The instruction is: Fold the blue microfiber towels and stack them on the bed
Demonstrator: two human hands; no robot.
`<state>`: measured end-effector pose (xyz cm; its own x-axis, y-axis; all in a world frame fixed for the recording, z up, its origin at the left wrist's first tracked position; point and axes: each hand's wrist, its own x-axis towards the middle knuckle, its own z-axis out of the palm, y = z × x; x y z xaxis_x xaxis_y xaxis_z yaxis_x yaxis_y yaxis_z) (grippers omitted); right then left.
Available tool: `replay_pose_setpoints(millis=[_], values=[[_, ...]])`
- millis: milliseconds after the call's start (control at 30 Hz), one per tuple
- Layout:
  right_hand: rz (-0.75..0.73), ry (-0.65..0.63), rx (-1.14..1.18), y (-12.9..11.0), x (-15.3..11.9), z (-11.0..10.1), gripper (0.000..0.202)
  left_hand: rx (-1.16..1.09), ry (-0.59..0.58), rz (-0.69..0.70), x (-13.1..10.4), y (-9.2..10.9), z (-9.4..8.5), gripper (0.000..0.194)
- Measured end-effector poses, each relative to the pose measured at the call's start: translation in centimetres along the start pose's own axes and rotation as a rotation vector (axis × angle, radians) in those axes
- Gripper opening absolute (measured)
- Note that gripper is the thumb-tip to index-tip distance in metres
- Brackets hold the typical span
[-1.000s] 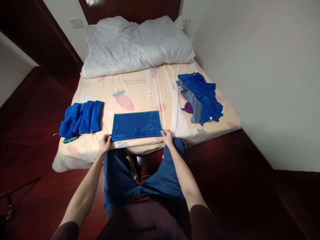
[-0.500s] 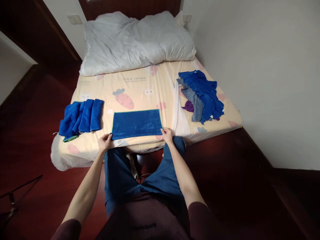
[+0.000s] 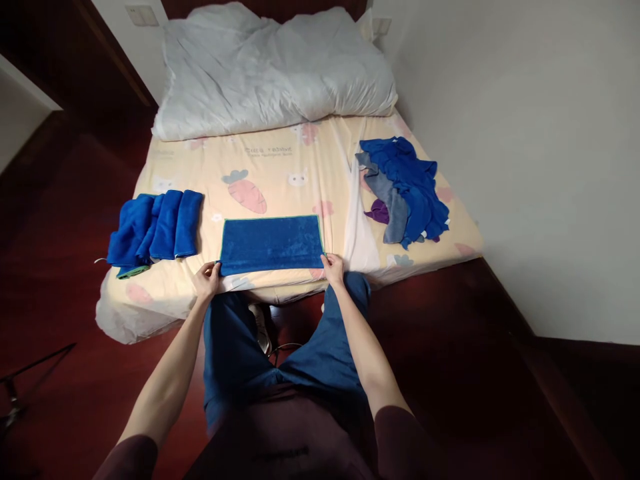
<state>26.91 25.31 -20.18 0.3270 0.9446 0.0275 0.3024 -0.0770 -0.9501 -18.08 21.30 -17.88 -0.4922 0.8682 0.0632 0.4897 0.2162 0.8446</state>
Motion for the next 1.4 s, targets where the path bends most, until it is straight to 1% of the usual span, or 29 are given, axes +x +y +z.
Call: replay_pose_setpoints(millis=[133, 333, 467, 600, 833, 933, 1067, 1100, 1267, 1400], values=[[0.041, 0.051, 0.001, 0.3, 0.2, 0.2, 0.051, -0.018, -0.003, -0.023, 0.2, -0.2, 0.1, 0.049], [0.044, 0.068, -0.011, 0.6, 0.3, 0.2, 0.05, -0.03, -0.004, -0.072, 0.5, -0.5, 0.2, 0.051], [0.054, 0.073, -0.003, 0.6, 0.3, 0.2, 0.05, -0.001, 0.001, -0.1, 0.8, -0.7, 0.2, 0.046], [0.043, 0.061, -0.006, 0.7, 0.3, 0.2, 0.049, 0.031, -0.001, -0.097, 1.0, -0.7, 0.1, 0.042], [0.033, 0.076, -0.004, 1.1, 0.3, 0.2, 0.045, 0.124, -0.003, -0.099, 1.0, 0.2, 0.0, 0.035], [0.071, 0.074, -0.097, 1.0, 0.5, 0.2, 0.041, 0.178, -0.005, -0.065, 0.7, 0.7, 0.4, 0.032], [0.125, 0.072, -0.21, 0.3, 1.3, 0.0, 0.032, 0.31, -0.019, 0.058, 0.4, 1.6, 0.9, 0.022], [0.134, 0.069, -0.221, 0.1, 1.4, 0.0, 0.029, 0.332, -0.026, 0.061, 0.4, 1.8, 0.8, 0.02], [0.152, 0.068, -0.283, -1.6, 1.6, -0.1, 0.022, 0.358, -0.109, -0.023, 0.9, 2.6, 0.1, 0.015], [0.14, 0.093, -0.324, -2.7, 1.3, 0.0, 0.023, 0.373, -0.094, 0.025, 0.9, 3.6, -0.1, 0.009]])
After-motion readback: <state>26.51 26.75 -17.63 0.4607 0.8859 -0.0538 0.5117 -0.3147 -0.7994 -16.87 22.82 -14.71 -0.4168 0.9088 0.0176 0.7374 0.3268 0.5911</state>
